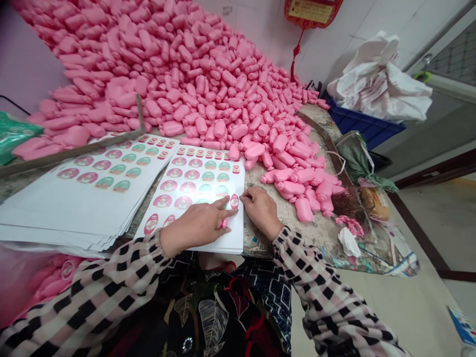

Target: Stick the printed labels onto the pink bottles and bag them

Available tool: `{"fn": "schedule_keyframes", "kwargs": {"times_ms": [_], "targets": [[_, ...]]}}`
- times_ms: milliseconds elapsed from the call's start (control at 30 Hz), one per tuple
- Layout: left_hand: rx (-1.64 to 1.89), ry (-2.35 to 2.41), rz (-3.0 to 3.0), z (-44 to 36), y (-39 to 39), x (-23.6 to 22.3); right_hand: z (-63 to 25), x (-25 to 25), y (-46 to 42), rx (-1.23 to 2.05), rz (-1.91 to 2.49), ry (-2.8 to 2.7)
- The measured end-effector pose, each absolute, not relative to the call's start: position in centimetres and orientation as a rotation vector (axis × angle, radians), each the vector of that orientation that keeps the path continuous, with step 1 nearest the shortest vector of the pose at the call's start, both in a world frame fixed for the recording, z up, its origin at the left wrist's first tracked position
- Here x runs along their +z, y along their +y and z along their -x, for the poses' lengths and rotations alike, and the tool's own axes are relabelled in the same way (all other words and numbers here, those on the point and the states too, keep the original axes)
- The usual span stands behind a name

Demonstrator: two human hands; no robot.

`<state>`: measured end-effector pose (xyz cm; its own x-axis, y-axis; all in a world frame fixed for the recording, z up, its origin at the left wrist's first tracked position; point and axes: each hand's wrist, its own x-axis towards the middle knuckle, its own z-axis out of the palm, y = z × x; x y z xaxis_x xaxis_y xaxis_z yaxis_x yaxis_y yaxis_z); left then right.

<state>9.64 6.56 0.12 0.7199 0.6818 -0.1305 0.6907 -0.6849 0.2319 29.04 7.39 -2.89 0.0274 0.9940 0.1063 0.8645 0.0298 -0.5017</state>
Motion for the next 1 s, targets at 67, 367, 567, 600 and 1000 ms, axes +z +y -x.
{"fn": "schedule_keyframes", "kwargs": {"times_ms": [67,367,567,600,1000], "targets": [[-0.049,1.068,-2.655,-9.6,6.6,0.1,-29.3,-2.7,7.0,0.433,1.890,-1.911],[-0.070,1.035,-2.649,-9.7,7.0,0.0,-30.5,-2.4,7.2,0.576,1.722,-2.002],[-0.091,1.051,-2.646,-9.7,7.0,0.2,-30.7,-3.0,7.4,0.642,1.709,-1.951],[-0.095,1.048,-2.641,-9.7,7.1,0.2,-30.6,-3.1,7.4,0.658,1.725,-1.916],[-0.296,0.951,-2.517,-10.3,8.9,1.5,-28.4,-2.1,6.5,0.480,2.059,-1.763]]}}
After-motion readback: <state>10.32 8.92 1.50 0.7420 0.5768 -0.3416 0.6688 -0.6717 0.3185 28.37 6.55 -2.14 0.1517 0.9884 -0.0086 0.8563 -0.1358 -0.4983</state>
